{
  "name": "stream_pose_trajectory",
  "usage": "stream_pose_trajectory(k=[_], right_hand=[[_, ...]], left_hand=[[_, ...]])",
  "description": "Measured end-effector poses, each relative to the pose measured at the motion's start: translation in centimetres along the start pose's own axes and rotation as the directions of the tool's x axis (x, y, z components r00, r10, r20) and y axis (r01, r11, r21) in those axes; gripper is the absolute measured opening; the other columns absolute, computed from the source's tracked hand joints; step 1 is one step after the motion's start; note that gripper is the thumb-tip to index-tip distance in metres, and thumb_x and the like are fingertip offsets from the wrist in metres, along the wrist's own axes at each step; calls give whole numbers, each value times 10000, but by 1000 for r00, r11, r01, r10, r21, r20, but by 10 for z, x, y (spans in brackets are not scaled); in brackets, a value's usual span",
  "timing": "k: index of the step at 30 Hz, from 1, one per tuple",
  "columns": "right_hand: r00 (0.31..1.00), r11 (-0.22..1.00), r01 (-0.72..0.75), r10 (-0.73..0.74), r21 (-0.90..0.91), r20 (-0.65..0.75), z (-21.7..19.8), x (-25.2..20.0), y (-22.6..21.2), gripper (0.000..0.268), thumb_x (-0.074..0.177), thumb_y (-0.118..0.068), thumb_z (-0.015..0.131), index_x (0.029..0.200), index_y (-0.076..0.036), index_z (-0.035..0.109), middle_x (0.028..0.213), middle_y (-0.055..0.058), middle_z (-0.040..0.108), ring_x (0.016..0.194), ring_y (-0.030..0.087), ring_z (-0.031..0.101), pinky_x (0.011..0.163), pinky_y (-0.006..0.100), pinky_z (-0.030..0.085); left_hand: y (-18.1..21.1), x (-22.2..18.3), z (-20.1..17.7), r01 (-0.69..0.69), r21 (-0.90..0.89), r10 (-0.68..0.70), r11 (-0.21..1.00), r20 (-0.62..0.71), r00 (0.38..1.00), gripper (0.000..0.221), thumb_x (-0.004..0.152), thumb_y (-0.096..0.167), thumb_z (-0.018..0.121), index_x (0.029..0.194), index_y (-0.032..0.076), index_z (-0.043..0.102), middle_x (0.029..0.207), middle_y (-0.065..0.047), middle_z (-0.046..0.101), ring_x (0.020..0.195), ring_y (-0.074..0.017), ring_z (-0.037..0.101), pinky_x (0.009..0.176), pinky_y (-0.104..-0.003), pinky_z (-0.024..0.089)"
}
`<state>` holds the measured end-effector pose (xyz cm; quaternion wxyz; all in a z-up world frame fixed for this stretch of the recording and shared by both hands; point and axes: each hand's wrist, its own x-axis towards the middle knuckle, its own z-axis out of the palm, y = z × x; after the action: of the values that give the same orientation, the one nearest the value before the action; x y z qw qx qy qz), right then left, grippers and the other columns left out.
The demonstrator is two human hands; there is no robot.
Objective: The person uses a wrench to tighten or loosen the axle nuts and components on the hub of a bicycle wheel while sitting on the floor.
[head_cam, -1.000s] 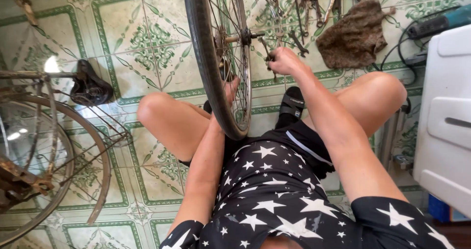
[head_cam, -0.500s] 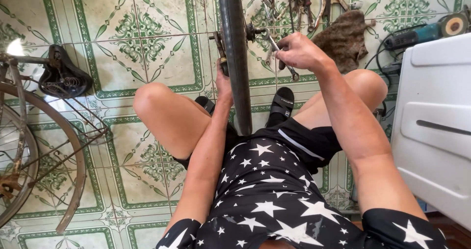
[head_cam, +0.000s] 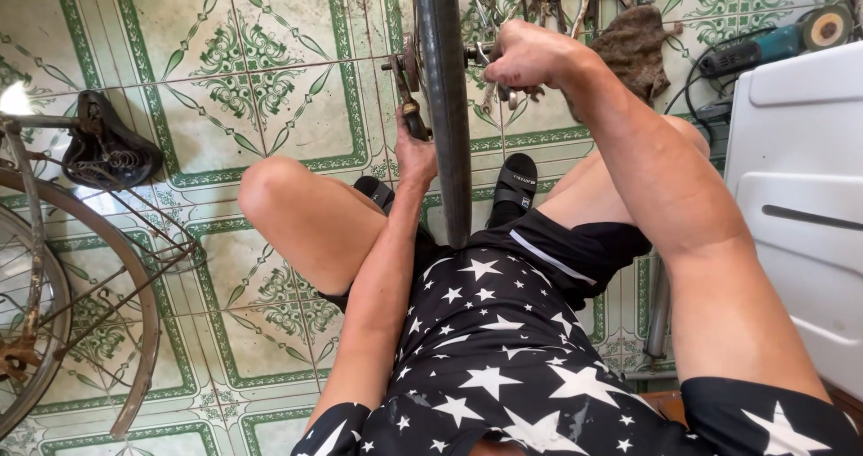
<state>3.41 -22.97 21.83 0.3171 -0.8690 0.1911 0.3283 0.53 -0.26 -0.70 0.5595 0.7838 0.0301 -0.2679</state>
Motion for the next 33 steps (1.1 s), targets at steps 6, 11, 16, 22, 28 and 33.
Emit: stream_pose_trajectory(k=[6, 11, 16, 22, 28, 33], right_hand=[[998, 999, 6, -8, -41, -65, 53, 24, 33, 184, 818, -65, 595, 762, 79, 695, 662, 170, 662, 546, 251, 617, 469, 446, 500], [709, 978, 154, -207, -138, -674, 156, 16, 44, 278, 907, -112, 659, 1113, 73, 682, 726, 262, 676, 675, 453, 669, 618, 545, 523], [697, 972, 234, -173, -7, -696, 152, 14, 56, 305, 907, -127, 663, 1164, 35, 687, 809, 248, 704, 760, 422, 698, 699, 500, 553], [758, 936, 279, -76, 216, -647, 164, 33, 66, 252, 942, -167, 652, 1129, -1, 687, 845, 223, 734, 814, 385, 732, 754, 465, 567], [601, 887, 390, -42, 247, -798, 180, 103, 94, 268, 964, -182, 671, 1171, -14, 700, 988, 222, 745, 889, 382, 731, 768, 445, 571], [744, 947, 226, -17, 228, -668, 189, 90, 100, 276, 955, -206, 683, 1170, -38, 728, 950, 229, 743, 912, 397, 717, 797, 458, 553]], left_hand=[[-3, 4, -2, -36, -45, 35, 998, -14, 999, 1126, 732, 326, 902, 1604, 64, 239, 1159, -118, 685, 981, -204, 696, 862, -316, 587], [-15, 11, -1, -79, -65, 78, 995, -15, 997, 1079, 712, 253, 913, 1575, 62, 296, 1191, -120, 683, 1006, -212, 681, 876, -318, 572], [-18, 11, 1, -140, -152, 141, 978, -6, 990, 966, 801, 216, 868, 1586, 59, 328, 1233, -118, 692, 1068, -205, 680, 943, -304, 570], [7, 5, -5, -27, -132, 30, 991, 25, 999, 1028, 760, 147, 863, 1581, 71, 251, 1182, -125, 683, 986, -186, 681, 884, -318, 589], [-14, 13, -9, -47, -153, 57, 987, 63, 996, 973, 816, 147, 782, 1615, 57, 233, 1167, -137, 707, 923, -202, 698, 807, -342, 600], [-12, 4, -11, -181, 12, 181, 983, 22, 983, 940, 807, 178, 867, 1579, 37, 348, 1175, -153, 722, 987, -208, 691, 886, -327, 560]])
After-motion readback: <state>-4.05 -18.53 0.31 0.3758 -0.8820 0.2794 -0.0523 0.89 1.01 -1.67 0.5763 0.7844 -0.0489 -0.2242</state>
